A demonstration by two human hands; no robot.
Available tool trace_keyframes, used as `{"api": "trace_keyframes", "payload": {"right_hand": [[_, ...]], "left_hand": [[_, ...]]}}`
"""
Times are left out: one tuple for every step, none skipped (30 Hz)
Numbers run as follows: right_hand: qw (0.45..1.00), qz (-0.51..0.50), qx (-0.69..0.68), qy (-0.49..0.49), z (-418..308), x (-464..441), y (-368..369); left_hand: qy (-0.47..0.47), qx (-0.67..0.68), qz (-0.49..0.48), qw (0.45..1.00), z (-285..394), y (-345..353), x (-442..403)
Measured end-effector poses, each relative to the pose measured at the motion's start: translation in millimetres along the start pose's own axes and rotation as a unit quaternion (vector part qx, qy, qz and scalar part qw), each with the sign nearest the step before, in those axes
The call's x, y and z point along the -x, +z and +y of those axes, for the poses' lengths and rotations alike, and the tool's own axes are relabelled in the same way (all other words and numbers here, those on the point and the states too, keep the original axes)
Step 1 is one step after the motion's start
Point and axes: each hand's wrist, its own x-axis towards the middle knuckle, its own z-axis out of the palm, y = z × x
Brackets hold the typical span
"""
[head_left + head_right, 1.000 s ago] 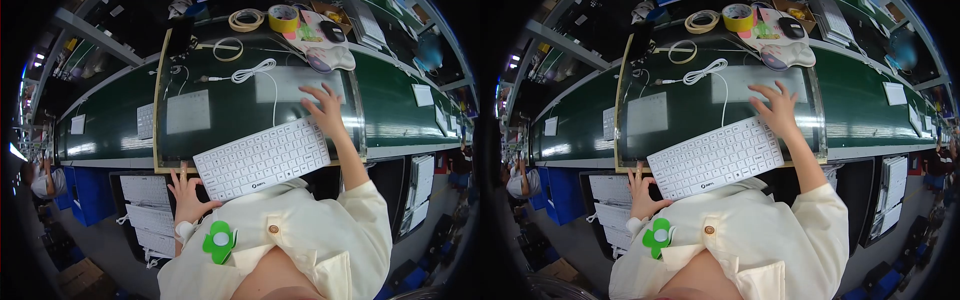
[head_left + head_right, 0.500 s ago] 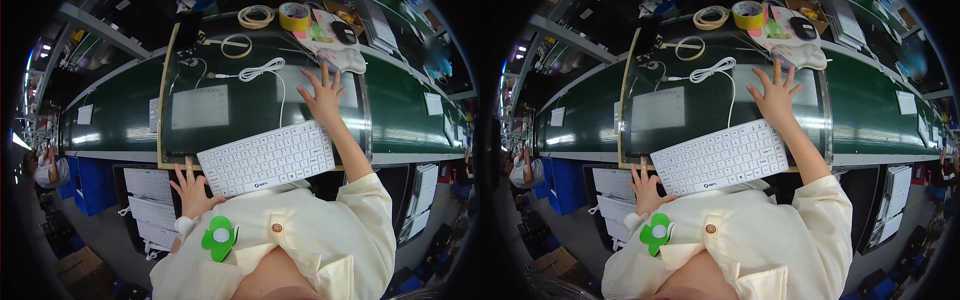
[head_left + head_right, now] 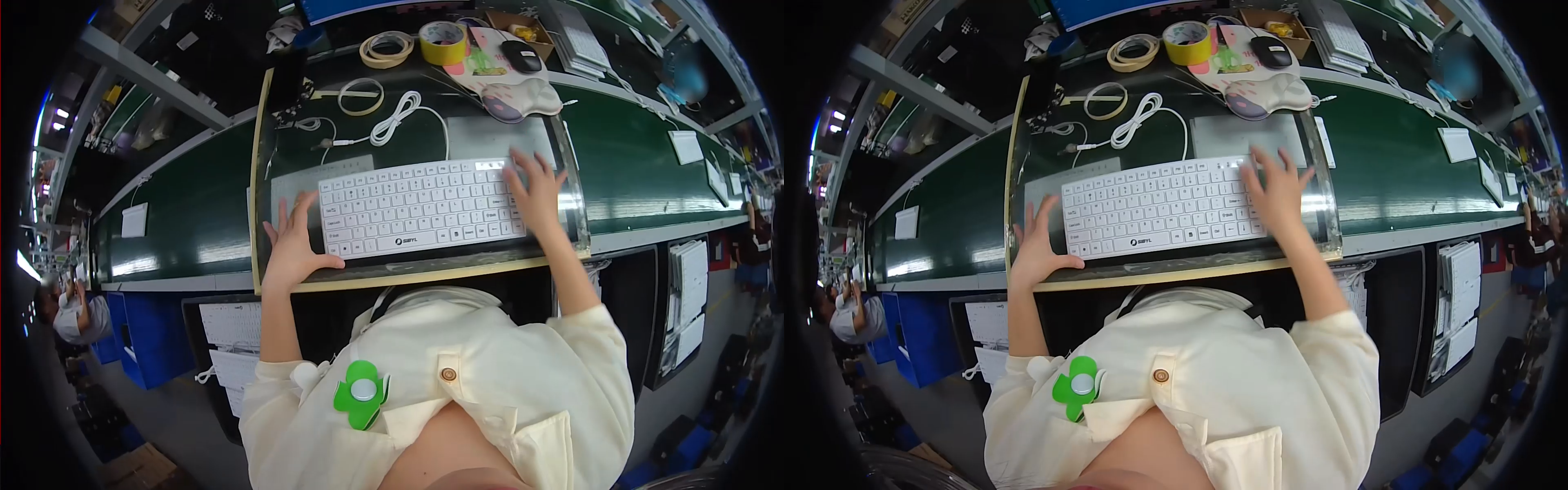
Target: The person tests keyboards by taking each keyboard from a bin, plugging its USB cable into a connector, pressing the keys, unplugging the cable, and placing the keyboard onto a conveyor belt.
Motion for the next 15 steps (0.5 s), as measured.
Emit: {"api": "trace_keyframes", "payload": {"right_hand": [[1.0,-0.006,0.026,0.0,-1,26,-5],[0.998,0.011,0.058,-0.02,-6,50,-14],[0.994,0.035,0.093,-0.041,-7,73,-15],[0.994,0.036,0.092,-0.04,-11,89,-20],[0.993,0.052,0.101,-0.043,-12,101,-19],[0.991,0.068,0.11,-0.045,-12,107,-18],[0.993,0.052,0.1,-0.03,-10,107,-17],[0.995,0.037,0.088,-0.014,-8,105,-17],[0.997,0.022,0.077,0.0,-7,100,-17],[0.997,0.046,0.055,-0.014,-9,93,-18],[0.997,0.069,0.031,-0.027,-15,85,-20],[0.995,0.092,0.007,-0.041,-20,78,-19],[0.995,0.046,0.084,-0.03,-19,75,-17],[0.995,0.025,0.095,-0.019,-19,73,-16],[0.994,0.005,0.108,-0.008,-19,71,-15]], "left_hand": [[0.02,0.061,0.0,0.998,-4,3,-9],[0.04,0.122,-0.001,0.992,-7,5,-17],[0.051,0.126,0.031,0.99,-4,8,-25],[0.05,0.054,0.053,0.996,-9,14,-35],[0.049,-0.017,0.076,0.996,-19,24,-45],[0.047,-0.089,0.098,0.99,-17,25,-49],[0.046,-0.024,0.085,0.995,-17,24,-50],[0.075,0.004,0.124,0.989,-16,25,-46],[0.103,0.031,0.165,0.98,-15,25,-37],[0.13,0.059,0.207,0.968,-15,26,-28],[0.161,0.052,0.222,0.96,-18,30,-17],[0.192,0.043,0.235,0.952,-23,36,-4],[0.222,0.034,0.248,0.942,-25,38,8],[0.209,0.013,0.247,0.946,-25,41,18],[0.195,-0.008,0.247,0.949,-19,45,27]]}}
